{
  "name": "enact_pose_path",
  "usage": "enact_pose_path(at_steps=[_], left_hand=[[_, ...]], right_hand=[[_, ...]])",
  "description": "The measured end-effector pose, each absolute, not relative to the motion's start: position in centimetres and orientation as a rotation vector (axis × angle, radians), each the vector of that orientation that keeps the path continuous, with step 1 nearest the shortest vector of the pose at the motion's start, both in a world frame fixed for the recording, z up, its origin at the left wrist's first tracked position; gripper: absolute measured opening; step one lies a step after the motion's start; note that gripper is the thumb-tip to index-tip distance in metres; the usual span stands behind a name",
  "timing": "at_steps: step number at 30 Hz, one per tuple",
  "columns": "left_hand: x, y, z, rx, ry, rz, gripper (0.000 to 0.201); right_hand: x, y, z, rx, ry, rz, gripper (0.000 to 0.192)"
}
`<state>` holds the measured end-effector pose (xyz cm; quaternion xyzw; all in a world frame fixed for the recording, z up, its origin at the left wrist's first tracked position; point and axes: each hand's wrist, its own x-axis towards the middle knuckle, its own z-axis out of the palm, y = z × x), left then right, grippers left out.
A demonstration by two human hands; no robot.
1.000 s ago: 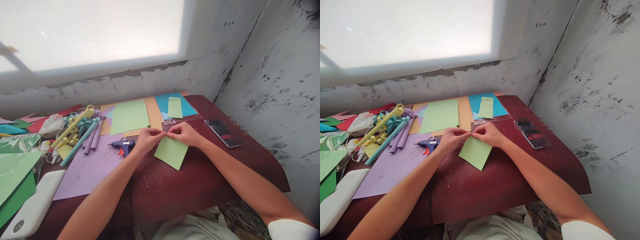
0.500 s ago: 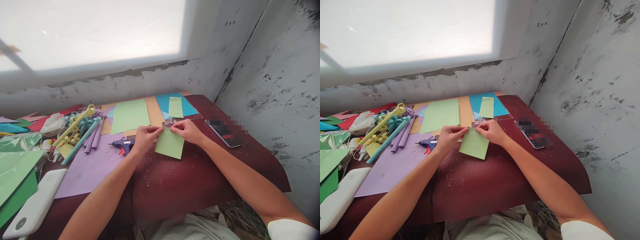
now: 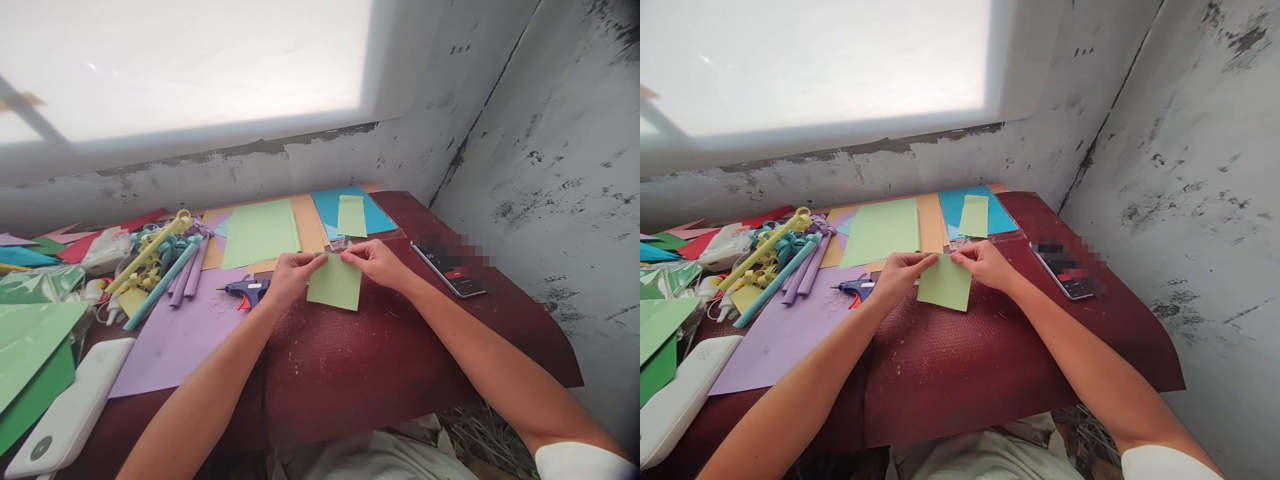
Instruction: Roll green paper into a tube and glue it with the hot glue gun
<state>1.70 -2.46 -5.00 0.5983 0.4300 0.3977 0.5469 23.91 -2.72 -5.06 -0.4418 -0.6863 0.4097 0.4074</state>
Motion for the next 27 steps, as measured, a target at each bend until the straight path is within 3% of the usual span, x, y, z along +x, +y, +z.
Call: enact_pose_path(at_steps=[10,27], left_hand=[[1.72,-2.41,-5.03,1.412,1.063,0.996,0.045],[2.0,-2.62,-4.98,1.394,1.078,1.003,0.052]], right_hand=[[24.2,-2.61,-4.94,-1.109,-1.838,1.005,0.053],[24.22,-2.72,-4.88,-1.118,-1.754,1.119,0.041]])
